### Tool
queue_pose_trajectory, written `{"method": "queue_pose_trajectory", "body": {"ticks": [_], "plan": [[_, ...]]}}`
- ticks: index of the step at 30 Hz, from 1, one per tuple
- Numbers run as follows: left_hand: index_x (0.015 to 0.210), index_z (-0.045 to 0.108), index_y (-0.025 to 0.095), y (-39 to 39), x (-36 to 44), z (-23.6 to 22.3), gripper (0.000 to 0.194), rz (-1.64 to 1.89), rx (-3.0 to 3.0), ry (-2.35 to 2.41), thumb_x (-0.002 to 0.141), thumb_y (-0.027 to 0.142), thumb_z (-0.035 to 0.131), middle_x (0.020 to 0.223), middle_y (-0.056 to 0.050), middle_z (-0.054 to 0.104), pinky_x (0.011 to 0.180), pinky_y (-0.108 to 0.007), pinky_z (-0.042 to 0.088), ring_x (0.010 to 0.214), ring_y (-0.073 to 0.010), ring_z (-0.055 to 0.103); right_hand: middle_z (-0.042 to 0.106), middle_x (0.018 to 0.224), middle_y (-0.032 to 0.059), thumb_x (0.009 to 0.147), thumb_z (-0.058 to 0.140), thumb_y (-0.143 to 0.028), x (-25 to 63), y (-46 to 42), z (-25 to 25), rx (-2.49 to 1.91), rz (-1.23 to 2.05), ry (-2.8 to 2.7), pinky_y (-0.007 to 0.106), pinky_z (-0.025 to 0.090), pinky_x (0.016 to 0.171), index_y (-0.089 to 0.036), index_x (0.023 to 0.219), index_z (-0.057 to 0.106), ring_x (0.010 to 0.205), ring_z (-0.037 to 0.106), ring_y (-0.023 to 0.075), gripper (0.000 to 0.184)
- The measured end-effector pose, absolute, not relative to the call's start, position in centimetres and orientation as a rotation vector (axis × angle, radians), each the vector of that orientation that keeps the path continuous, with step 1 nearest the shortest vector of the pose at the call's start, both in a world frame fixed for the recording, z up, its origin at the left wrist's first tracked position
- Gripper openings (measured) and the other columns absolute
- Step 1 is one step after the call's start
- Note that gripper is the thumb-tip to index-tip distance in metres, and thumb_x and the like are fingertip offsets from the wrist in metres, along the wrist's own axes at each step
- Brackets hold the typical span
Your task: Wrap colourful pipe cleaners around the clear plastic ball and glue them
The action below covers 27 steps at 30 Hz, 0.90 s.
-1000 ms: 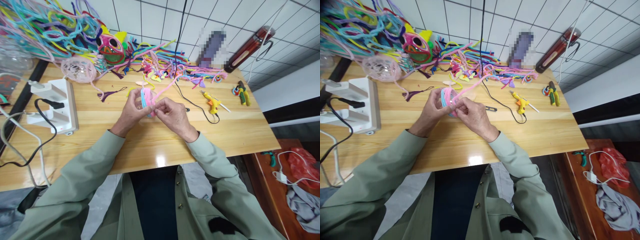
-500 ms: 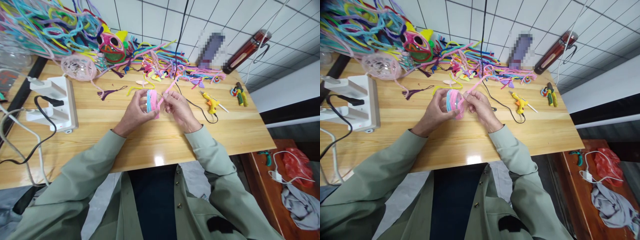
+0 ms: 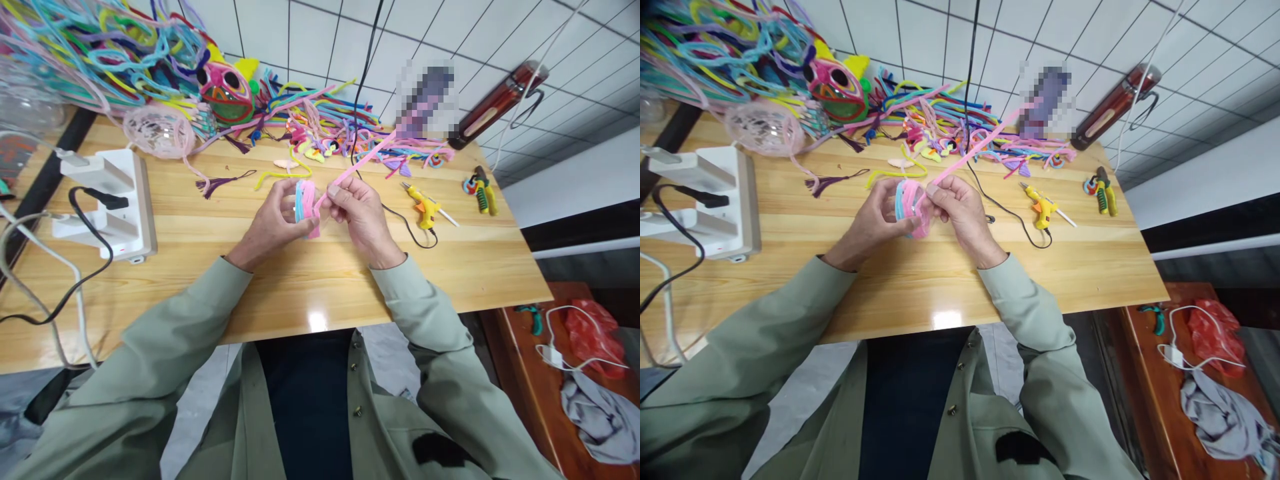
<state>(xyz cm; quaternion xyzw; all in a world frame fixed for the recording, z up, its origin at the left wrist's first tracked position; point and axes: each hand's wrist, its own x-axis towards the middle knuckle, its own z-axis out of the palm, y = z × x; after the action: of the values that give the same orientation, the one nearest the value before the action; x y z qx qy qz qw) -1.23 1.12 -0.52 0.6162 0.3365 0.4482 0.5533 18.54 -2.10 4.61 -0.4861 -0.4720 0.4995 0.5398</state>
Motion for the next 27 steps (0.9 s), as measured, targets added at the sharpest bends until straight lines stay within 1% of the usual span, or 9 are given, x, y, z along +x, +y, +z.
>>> {"method": "queue_pose_trajectory", "body": {"ticks": [3, 7, 10, 14, 17, 19, 22, 24, 27], "plan": [[0.143, 0.059, 0.025, 1.2, -1.3, -0.6, 0.082, 1.059, 1.461, 0.798, 0.077, 0.051, 0.101, 0.145, -0.014, 0.078, 0.089, -0.041, 0.074, 0.126, -0.0355, 0.083, 0.080, 0.084, 0.0002, 0.082, 0.095, -0.078, 18.4, -2.4, 4.7, -1.157, 1.172, -1.151, 0.025, 0.044, 0.055, -0.025, 0.088, 0.064, 0.063, 0.060, 0.0114, 0.061], [0.141, 0.060, 0.025, 1.1, -1.4, -0.4, 0.081, 1.064, 1.472, 0.801, 0.076, 0.051, 0.102, 0.143, -0.014, 0.079, 0.091, -0.042, 0.074, 0.125, -0.0357, 0.083, 0.080, 0.085, -0.0006, 0.087, 0.091, -0.078, 18.2, -2.7, 4.8, -1.130, 1.133, -1.148, 0.025, 0.044, 0.055, -0.026, 0.092, 0.062, 0.063, 0.060, 0.0112, 0.059], [0.142, 0.060, 0.024, 1.2, -1.4, -0.4, 0.084, 1.054, 1.475, 0.807, 0.074, 0.052, 0.103, 0.143, -0.014, 0.079, 0.093, -0.042, 0.074, 0.125, -0.0360, 0.083, 0.075, 0.082, -0.0029, 0.084, 0.095, -0.076, 18.0, -2.7, 4.8, -1.111, 1.131, -1.116, 0.025, 0.042, 0.054, -0.026, 0.091, 0.063, 0.062, 0.056, 0.0103, 0.059], [0.143, 0.063, 0.024, 1.6, -1.4, -1.1, 0.088, 1.050, 1.472, 0.821, 0.073, 0.061, 0.102, 0.142, -0.014, 0.079, 0.094, -0.044, 0.073, 0.117, -0.0341, 0.084, 0.072, 0.080, -0.0038, 0.081, 0.098, -0.074, 18.0, -2.3, 4.8, -1.093, 1.136, -1.117, 0.024, 0.040, 0.053, -0.026, 0.089, 0.063, 0.062, 0.054, 0.0102, 0.060], [0.138, 0.065, 0.025, 2.0, -1.4, -1.5, 0.088, 1.092, 1.449, 0.800, 0.071, 0.066, 0.104, 0.140, -0.013, 0.081, 0.099, -0.046, 0.073, 0.122, -0.0353, 0.083, 0.072, 0.080, -0.0032, 0.078, 0.098, -0.076, 18.1, -2.1, 4.7, -1.125, 1.158, -1.153, 0.025, 0.038, 0.052, -0.025, 0.090, 0.065, 0.062, 0.052, 0.0107, 0.061], [0.134, 0.066, 0.025, 2.3, -1.5, -1.6, 0.085, 1.095, 1.418, 0.777, 0.072, 0.067, 0.104, 0.139, -0.012, 0.082, 0.101, -0.047, 0.073, 0.125, -0.0358, 0.082, 0.072, 0.082, -0.0028, 0.076, 0.099, -0.077, 18.3, -2.0, 4.7, -1.140, 1.164, -1.188, 0.026, 0.041, 0.055, -0.025, 0.094, 0.068, 0.064, 0.053, 0.0114, 0.063], [0.133, 0.067, 0.025, 2.4, -1.7, -1.2, 0.080, 1.054, 1.366, 0.748, 0.075, 0.066, 0.103, 0.142, -0.012, 0.082, 0.106, -0.047, 0.071, 0.130, -0.0353, 0.080, 0.072, 0.084, -0.0026, 0.074, 0.102, -0.075, 18.5, -2.3, 4.6, -1.132, 1.104, -1.276, 0.029, 0.051, 0.065, -0.026, 0.101, 0.072, 0.071, 0.059, 0.0139, 0.063], [0.133, 0.067, 0.024, 2.4, -1.8, -0.9, 0.077, 1.046, 1.332, 0.742, 0.077, 0.065, 0.103, 0.144, -0.012, 0.081, 0.112, -0.046, 0.068, 0.136, -0.0351, 0.078, 0.071, 0.084, -0.0026, 0.079, 0.100, -0.073, 18.6, -2.7, 4.4, -1.131, 1.005, -1.348, 0.031, 0.053, 0.068, -0.026, 0.102, 0.073, 0.073, 0.060, 0.0149, 0.059], [0.132, 0.066, 0.024, 2.3, -1.9, -0.6, 0.077, 1.061, 1.287, 0.733, 0.078, 0.064, 0.102, 0.147, -0.012, 0.080, 0.117, -0.045, 0.065, 0.143, -0.0353, 0.075, 0.073, 0.087, -0.0008, 0.094, 0.091, -0.069, 18.6, -3.1, 4.0, -1.151, 0.773, -1.509, 0.033, 0.052, 0.070, -0.026, 0.099, 0.075, 0.073, 0.058, 0.0155, 0.046]]}}
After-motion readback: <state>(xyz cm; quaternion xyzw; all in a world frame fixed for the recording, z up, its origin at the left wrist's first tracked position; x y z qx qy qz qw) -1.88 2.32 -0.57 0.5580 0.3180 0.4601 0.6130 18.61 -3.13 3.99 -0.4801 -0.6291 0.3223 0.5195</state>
